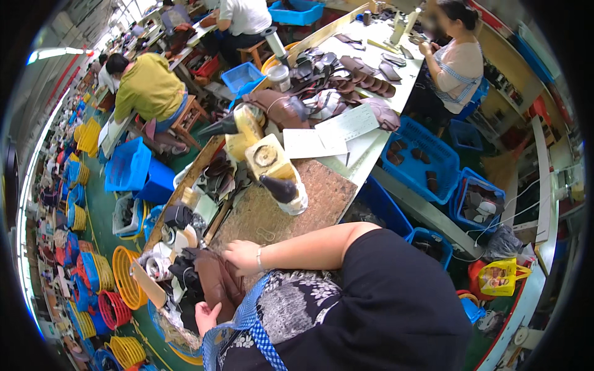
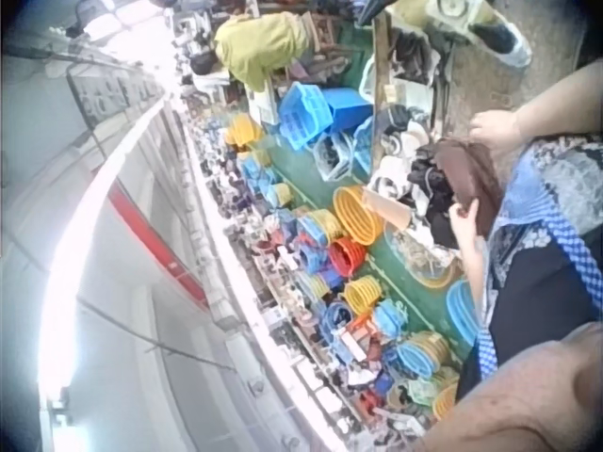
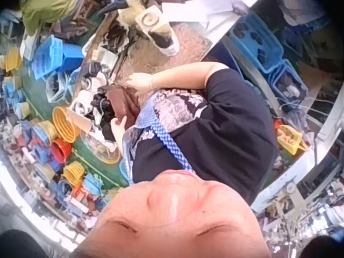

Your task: The person arranges brown shoe pieces at a workbench. Then, the person repeatedly attaches black patches onto the brown shoe parts.

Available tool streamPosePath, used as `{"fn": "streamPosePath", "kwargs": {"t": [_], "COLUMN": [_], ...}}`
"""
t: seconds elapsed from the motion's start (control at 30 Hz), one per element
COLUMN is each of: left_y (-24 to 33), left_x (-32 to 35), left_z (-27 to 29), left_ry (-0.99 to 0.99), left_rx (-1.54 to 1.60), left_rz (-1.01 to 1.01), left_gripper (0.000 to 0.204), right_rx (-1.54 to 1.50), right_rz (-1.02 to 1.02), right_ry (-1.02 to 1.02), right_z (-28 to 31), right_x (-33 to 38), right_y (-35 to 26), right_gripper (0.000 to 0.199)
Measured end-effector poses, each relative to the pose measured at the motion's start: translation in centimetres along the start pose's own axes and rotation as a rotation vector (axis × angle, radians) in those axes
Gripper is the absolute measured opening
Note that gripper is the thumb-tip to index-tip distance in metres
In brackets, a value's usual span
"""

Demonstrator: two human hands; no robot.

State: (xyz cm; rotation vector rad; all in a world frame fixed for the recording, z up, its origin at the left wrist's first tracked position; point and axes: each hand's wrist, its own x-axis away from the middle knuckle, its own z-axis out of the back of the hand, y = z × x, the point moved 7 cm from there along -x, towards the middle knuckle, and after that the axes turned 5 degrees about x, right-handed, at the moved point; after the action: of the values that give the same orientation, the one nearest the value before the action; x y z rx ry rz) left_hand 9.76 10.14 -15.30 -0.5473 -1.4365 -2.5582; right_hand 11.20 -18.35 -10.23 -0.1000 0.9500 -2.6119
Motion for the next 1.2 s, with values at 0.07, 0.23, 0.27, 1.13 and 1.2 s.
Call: {"fn": "streamPosePath", "kwargs": {"t": [0.07,0.23,0.27,1.13,1.2], "left_y": [0.0,1.4,0.8,2.9,2.4], "left_x": [-0.5,-1.3,-1.4,-1.2,-2.1], "left_z": [-0.1,-4.0,-4.5,-10.0,-9.7], "left_ry": [-0.024,-0.231,-0.266,-0.493,-0.411], "left_rx": [0.200,0.473,0.482,-0.075,-0.235], "left_rz": [-0.099,0.068,0.079,-0.017,-0.104], "left_gripper": [0.066,0.074,0.071,0.082,0.078], "right_rx": [-0.042,-0.589,-0.690,0.447,0.261], "right_rz": [0.008,-0.457,-0.490,-0.566,-0.471], "right_ry": [-0.289,-0.458,-0.484,-0.026,0.194], "right_z": [-5.6,-7.2,-8.0,-2.8,-3.4], "right_x": [1.1,3.2,2.7,2.5,3.4], "right_y": [2.4,6.2,5.9,15.3,15.1], "right_gripper": [0.038,0.080,0.082,0.028,0.026]}}
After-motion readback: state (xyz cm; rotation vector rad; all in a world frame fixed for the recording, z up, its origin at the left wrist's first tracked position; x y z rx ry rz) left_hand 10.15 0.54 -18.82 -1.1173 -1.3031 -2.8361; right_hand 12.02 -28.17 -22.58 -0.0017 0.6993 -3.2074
